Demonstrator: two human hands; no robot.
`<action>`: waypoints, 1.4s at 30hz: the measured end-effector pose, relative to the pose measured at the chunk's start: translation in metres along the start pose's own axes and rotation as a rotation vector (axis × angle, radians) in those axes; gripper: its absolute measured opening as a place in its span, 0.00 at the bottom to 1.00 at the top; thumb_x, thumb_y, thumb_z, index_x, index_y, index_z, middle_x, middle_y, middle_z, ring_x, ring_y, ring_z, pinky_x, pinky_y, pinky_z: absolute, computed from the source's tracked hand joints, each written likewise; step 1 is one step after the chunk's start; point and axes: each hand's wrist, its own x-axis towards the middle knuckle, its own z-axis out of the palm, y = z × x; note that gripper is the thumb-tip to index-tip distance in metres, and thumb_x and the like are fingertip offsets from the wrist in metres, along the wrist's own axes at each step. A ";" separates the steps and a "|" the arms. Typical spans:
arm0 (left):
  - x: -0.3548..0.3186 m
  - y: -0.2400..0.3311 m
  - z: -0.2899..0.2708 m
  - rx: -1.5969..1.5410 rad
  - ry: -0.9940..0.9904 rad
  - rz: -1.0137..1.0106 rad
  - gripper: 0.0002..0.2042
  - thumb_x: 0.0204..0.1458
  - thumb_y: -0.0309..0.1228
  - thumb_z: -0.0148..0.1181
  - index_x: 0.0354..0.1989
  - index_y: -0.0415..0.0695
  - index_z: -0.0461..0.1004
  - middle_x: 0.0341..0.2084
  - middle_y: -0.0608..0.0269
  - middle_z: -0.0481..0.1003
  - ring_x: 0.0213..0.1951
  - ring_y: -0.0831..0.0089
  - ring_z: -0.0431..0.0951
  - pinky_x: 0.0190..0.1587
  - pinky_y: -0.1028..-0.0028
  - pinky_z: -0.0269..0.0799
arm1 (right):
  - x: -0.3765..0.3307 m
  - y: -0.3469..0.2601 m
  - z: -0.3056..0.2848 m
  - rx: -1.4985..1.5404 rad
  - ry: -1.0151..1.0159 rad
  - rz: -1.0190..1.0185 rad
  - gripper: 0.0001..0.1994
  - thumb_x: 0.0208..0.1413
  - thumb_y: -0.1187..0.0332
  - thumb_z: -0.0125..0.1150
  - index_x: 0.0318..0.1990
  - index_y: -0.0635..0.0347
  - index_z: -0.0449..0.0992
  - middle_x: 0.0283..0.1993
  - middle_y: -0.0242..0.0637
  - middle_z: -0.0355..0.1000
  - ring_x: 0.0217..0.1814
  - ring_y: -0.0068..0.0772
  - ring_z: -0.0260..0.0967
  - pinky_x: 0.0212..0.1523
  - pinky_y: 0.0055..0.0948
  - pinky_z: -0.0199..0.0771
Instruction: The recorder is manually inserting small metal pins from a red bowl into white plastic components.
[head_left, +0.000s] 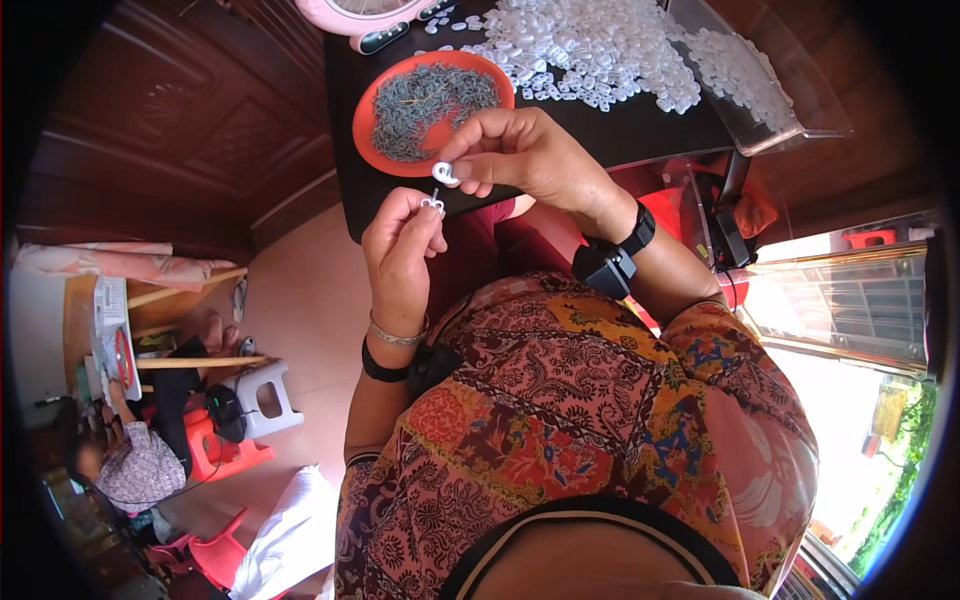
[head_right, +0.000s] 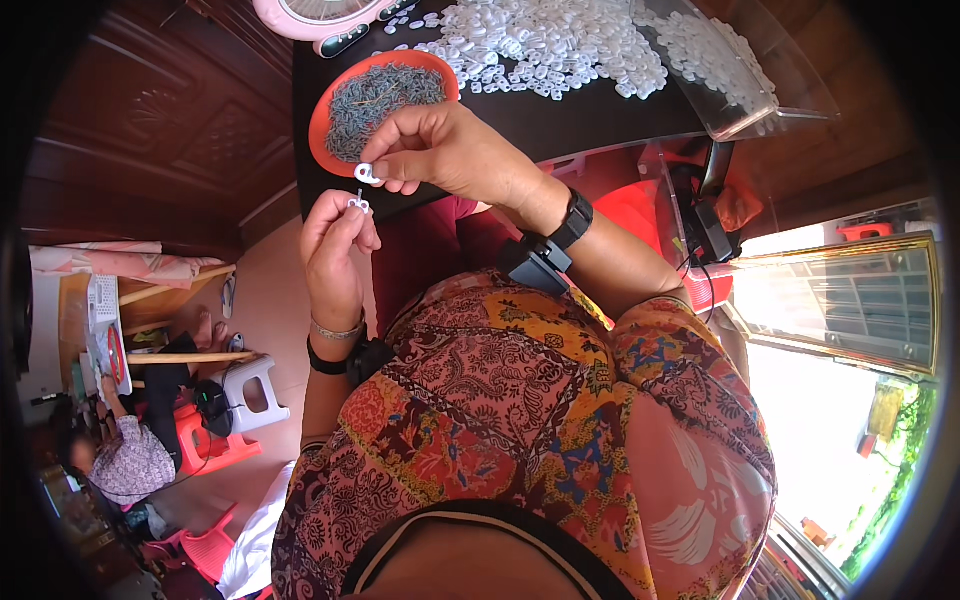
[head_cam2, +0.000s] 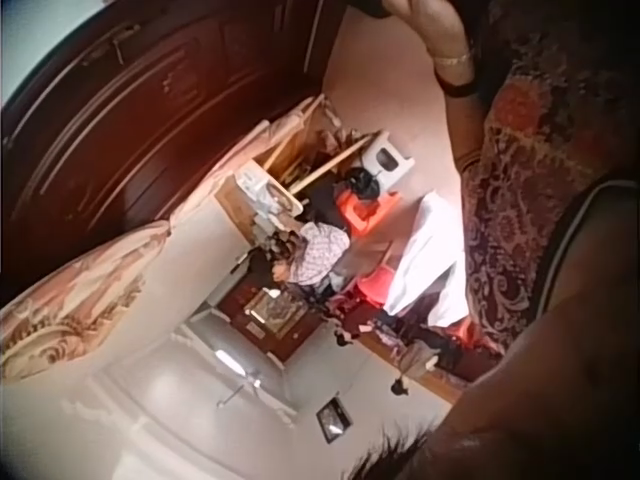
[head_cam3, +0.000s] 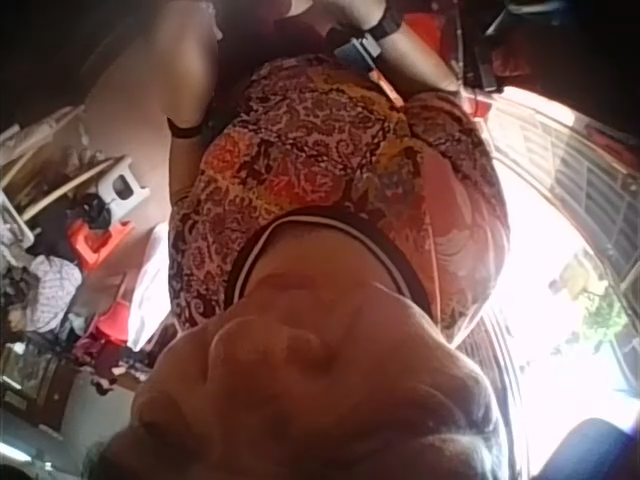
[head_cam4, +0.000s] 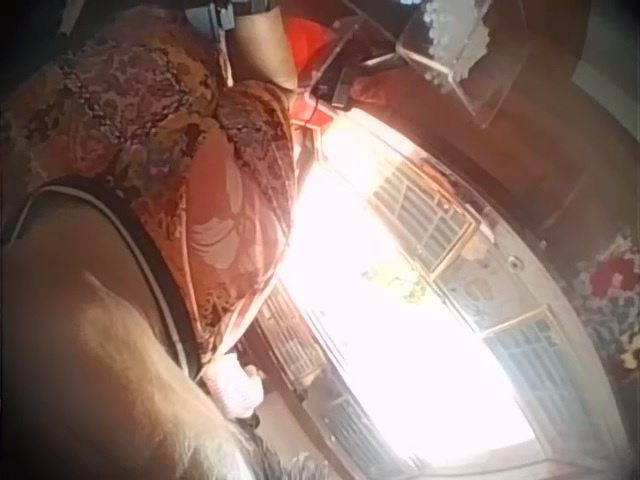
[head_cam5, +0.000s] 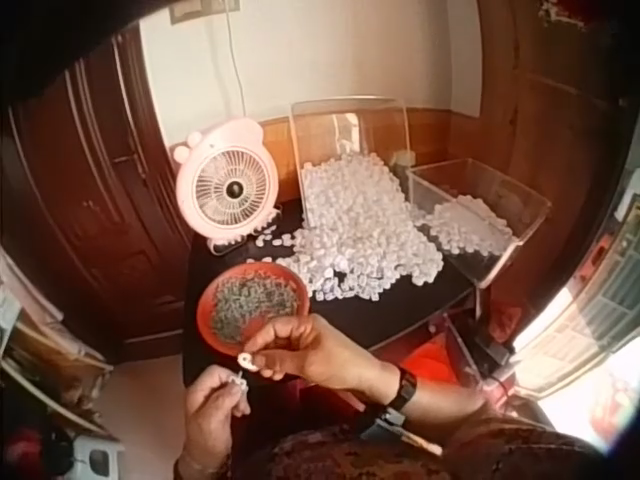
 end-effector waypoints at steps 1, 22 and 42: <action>0.000 -0.001 0.000 0.001 -0.001 -0.002 0.07 0.57 0.28 0.47 0.29 0.40 0.67 0.18 0.68 0.65 0.23 0.81 0.64 0.28 0.80 0.60 | 0.000 0.001 0.001 0.002 0.001 0.001 0.06 0.56 0.76 0.59 0.40 0.64 0.77 0.33 0.29 0.75 0.32 0.15 0.70 0.36 0.15 0.73; -0.001 -0.011 0.000 -0.064 0.048 -0.007 0.06 0.56 0.27 0.50 0.27 0.40 0.67 0.17 0.71 0.65 0.20 0.86 0.62 0.23 0.84 0.56 | -0.005 0.013 0.014 -0.340 -0.028 -0.187 0.07 0.53 0.75 0.62 0.40 0.64 0.76 0.34 0.28 0.75 0.37 0.16 0.70 0.40 0.18 0.71; 0.000 -0.013 0.010 -0.231 0.168 -0.111 0.10 0.57 0.33 0.50 0.30 0.39 0.71 0.18 0.69 0.69 0.19 0.82 0.67 0.23 0.83 0.60 | -0.008 0.021 0.021 -0.538 -0.009 -0.244 0.15 0.44 0.74 0.69 0.40 0.62 0.73 0.31 0.33 0.74 0.34 0.23 0.74 0.34 0.23 0.75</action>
